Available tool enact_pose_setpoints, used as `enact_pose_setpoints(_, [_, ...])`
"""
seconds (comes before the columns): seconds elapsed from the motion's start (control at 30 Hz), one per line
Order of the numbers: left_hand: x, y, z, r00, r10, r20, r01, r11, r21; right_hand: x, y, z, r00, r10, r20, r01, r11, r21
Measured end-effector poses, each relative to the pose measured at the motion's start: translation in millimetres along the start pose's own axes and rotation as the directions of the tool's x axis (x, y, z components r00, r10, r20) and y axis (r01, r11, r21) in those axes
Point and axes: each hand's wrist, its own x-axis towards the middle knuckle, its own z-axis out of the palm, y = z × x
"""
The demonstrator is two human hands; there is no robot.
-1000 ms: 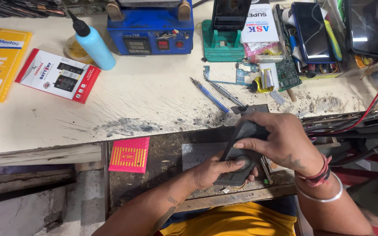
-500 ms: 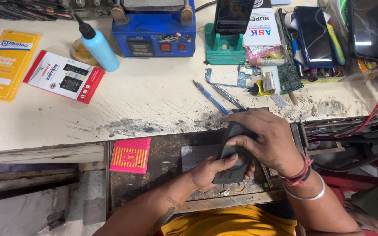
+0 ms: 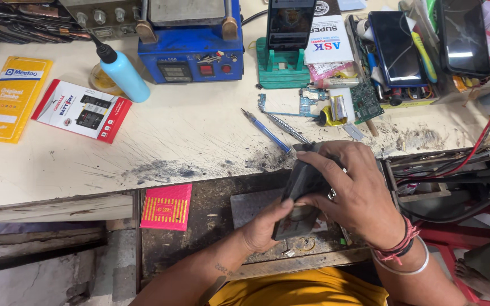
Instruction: The person repairs a smartphone at a workbench. They pry open the phone's back cover with a small tool, unscrew internal components with a screwdriver, work on the exposed internals, then press the back cover back onto the phone body and press along its edges to reseal it.
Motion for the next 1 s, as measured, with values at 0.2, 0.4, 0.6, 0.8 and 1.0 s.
enact_pose_setpoints(0.2, [1.3,-2.4,-9.7,0.996,-0.054,-0.076,0.049,0.997,-0.067,-0.9,1.0,5.8,0.998,0.045,-0.054,-0.046,0.999,-0.013])
enact_pose_setpoints(0.4, [6.1,-4.8,-14.7,0.999,-0.038,-0.017,0.037,0.999,-0.012,-2.1,8.1,9.2,0.995,0.072,-0.064,-0.073,0.997,-0.009])
enact_pose_setpoints(0.6, [9.4,-4.8,-22.5,0.999,-0.010,-0.044,0.014,0.995,0.098,-1.2,7.8,6.0,0.991,0.137,-0.011,-0.137,0.991,-0.005])
enact_pose_setpoints(0.8, [14.3,-8.0,-32.4,0.996,0.070,0.051,-0.070,0.998,-0.002,-4.2,-0.4,-3.6,0.999,0.048,0.003,-0.048,0.999,-0.008])
enact_pose_setpoints(1.0, [11.2,7.0,-15.9,0.995,0.097,-0.022,-0.090,0.974,0.207,-17.7,-5.3,-11.4,0.997,-0.017,0.075,0.009,0.995,0.102])
